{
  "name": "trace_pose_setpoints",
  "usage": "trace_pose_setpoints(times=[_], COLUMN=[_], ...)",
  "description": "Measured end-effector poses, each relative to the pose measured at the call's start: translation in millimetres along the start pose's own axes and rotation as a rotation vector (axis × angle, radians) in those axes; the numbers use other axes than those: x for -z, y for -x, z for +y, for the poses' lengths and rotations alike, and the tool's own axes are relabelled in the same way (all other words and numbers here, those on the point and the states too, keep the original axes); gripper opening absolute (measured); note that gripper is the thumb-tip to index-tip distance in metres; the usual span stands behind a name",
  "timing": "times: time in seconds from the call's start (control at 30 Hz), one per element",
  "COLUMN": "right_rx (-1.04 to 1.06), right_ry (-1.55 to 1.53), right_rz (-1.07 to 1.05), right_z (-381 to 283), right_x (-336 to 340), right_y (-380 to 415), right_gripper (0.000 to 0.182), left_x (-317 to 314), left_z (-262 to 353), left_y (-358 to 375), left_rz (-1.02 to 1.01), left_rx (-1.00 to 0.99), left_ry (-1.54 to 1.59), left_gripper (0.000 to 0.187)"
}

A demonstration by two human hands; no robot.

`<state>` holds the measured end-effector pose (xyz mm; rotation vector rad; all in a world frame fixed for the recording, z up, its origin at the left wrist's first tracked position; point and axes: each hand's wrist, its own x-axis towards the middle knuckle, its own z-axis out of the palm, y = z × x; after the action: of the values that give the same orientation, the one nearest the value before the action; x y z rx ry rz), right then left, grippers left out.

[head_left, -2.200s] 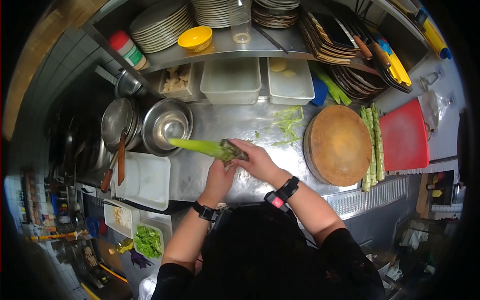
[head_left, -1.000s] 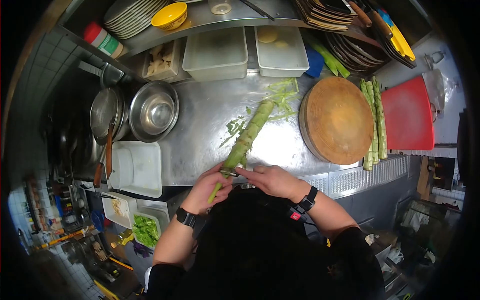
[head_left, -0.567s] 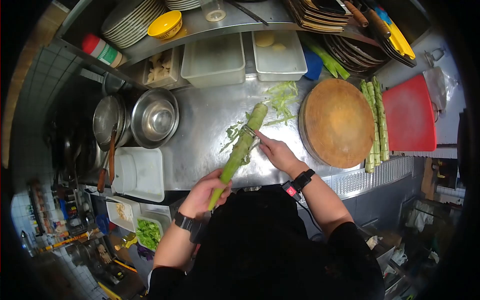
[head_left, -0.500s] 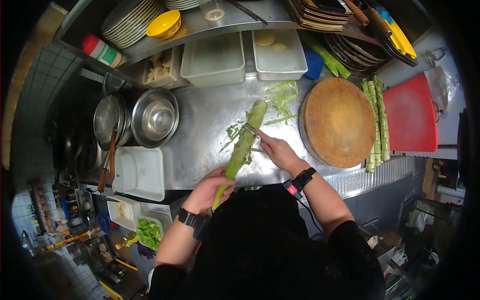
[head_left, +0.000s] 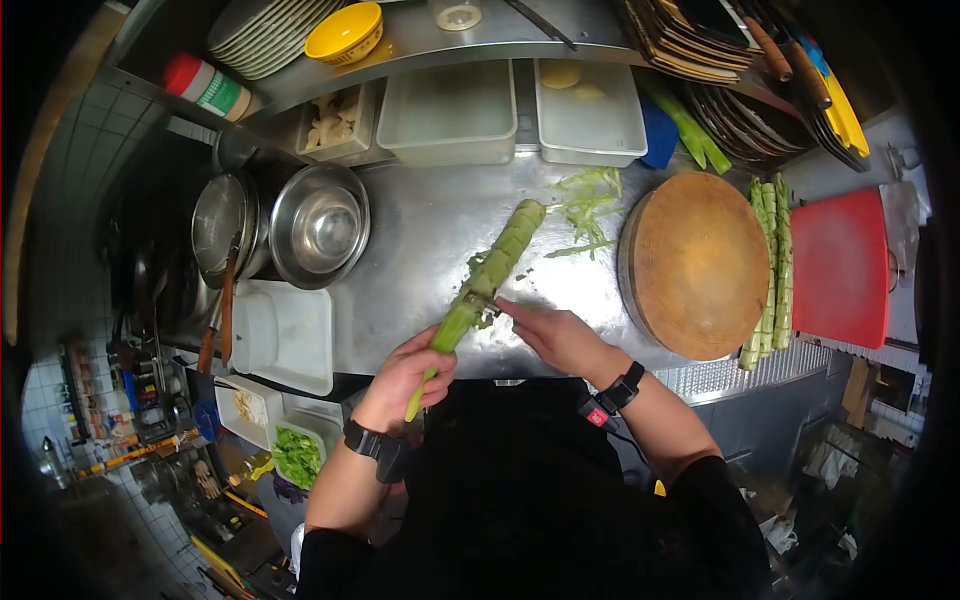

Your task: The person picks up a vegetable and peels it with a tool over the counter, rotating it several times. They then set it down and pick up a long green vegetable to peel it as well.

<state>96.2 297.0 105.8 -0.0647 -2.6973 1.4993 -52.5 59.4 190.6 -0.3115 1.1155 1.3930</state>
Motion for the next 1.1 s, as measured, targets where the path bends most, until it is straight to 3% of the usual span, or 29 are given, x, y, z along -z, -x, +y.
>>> trace_pose_setpoints(times=[0.07, 0.17, 0.27, 0.33, 0.4, 0.43, 0.5, 0.53, 0.57, 0.6, 0.67, 0.73, 0.77, 0.8, 0.87, 0.93, 1.0, 1.07, 1.1], right_rx=[-0.028, 0.165, 0.104, 0.226, -0.621, -0.617, -0.309, -0.134, -0.150, -0.024, -0.134, 0.284, -0.066, -0.510, -0.435, -0.076, -0.099, 0.089, -0.008], right_ry=[-0.010, 0.001, 0.102, 0.062, -0.102, -0.097, 0.108, 0.057, 0.005, -0.004, 0.054, 0.065, -0.165, -0.117, 0.084, -0.106, 0.154, 0.165, -0.041], right_rz=[-0.044, -0.101, -0.143, 0.283, 0.147, 0.158, 0.102, 0.106, 0.059, 0.054, -0.291, 0.245, 0.211, 0.033, -0.016, 0.073, -0.209, -0.096, 0.112], right_z=[-20.5, -40.4, -50.6, 17.3, 47.1, 45.8, 34.5, 20.7, -4.3, -16.6, -48.4, 9.8, 48.8, 55.7, 60.0, 40.2, -4.0, 20.2, 71.0], right_x=[-5.6, -29.4, -37.4, -57.5, -17.7, -18.2, -27.4, -41.6, -48.0, -58.0, -52.9, -68.8, -64.2, -24.4, -9.9, -36.8, -43.4, -56.9, -75.9], right_y=[-10.5, -24.4, -40.2, -58.6, -75.1, -79.1, -72.7, -68.4, -67.0, -64.9, -65.6, -77.0, -69.5, -82.8, -91.1, -78.3, -76.7, -73.1, -73.7], right_gripper=[0.054, 0.061, 0.061, 0.056, 0.053, 0.053, 0.055, 0.053, 0.053, 0.052, 0.055, 0.054, 0.050, 0.049, 0.052, 0.055, 0.056, 0.055, 0.053], left_x=[11.6, 35.7, 43.6, 51.6, 58.2, 57.8, 60.5, 63.6, 66.0, 68.2, 73.9, 83.6, 84.8, 81.7, 76.3, 77.3, 76.8, 77.0, 80.2], left_z=[9.1, 21.4, 41.1, 56.5, 58.2, 61.5, 68.1, 70.1, 72.2, 72.3, 68.4, 65.9, 63.6, 62.7, 61.9, 59.4, 57.8, 54.1, 52.1], left_y=[0.4, -0.9, 13.8, 20.3, 30.2, 29.8, 27.8, 25.2, 21.4, 18.9, 17.5, 12.9, 12.3, 12.6, 15.5, 15.2, 13.6, 16.6, 16.7], left_rz=[-0.008, -0.045, -0.023, -0.030, -0.033, -0.002, 0.024, -0.001, -0.028, -0.032, -0.038, -0.028, -0.026, -0.026, -0.028, -0.018, -0.008, 0.013, 0.018], left_rx=[-0.002, 0.012, 0.020, 0.047, 0.083, 0.076, 0.074, 0.082, 0.088, 0.084, 0.130, 0.143, 0.145, 0.146, 0.132, 0.131, 0.118, 0.142, 0.149], left_ry=[0.002, -0.048, -0.117, -0.172, -0.226, -0.231, -0.233, -0.249, -0.267, -0.265, -0.290, -0.314, -0.332, -0.340, -0.314, -0.318, -0.315, -0.320, -0.325], left_gripper=[0.050, 0.051, 0.051, 0.052, 0.052, 0.053, 0.053, 0.053, 0.054, 0.054, 0.055, 0.062, 0.069, 0.069, 0.070, 0.072, 0.074, 0.072, 0.072])
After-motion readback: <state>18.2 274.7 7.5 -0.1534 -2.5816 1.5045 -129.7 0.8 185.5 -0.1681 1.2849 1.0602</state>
